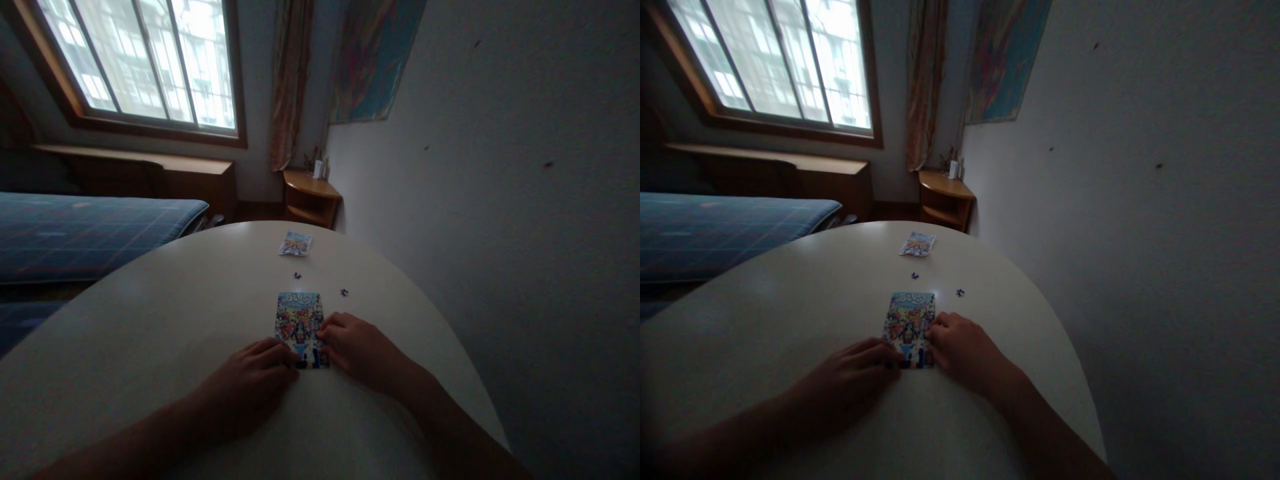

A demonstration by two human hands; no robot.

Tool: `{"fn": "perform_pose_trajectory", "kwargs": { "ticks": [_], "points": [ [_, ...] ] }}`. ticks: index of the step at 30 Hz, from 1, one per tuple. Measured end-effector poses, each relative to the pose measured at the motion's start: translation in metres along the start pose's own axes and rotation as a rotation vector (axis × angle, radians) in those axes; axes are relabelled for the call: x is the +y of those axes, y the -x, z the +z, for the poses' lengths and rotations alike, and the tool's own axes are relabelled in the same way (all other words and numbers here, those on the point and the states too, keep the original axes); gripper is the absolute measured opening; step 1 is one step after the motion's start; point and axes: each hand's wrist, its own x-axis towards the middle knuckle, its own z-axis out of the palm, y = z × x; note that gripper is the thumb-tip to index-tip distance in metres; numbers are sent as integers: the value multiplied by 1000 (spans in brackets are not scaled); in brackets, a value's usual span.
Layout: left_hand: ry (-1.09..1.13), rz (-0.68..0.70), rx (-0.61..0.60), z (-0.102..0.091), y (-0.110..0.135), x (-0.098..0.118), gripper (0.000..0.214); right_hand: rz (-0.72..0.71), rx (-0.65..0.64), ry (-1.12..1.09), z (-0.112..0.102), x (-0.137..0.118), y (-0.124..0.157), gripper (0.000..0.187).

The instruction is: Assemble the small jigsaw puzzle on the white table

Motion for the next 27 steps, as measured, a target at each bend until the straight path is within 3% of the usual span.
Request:
{"fn": "perform_pose_trajectory", "kwargs": {
  "ticks": [9,27],
  "points": [
    [-28,10,28,2,1,-1,23,9,-10,-1,-3,-1,1,15],
    [-62,0,-106,-9,-4,7,20,2,-2,-7,-3,-1,1,15]
  ]
}}
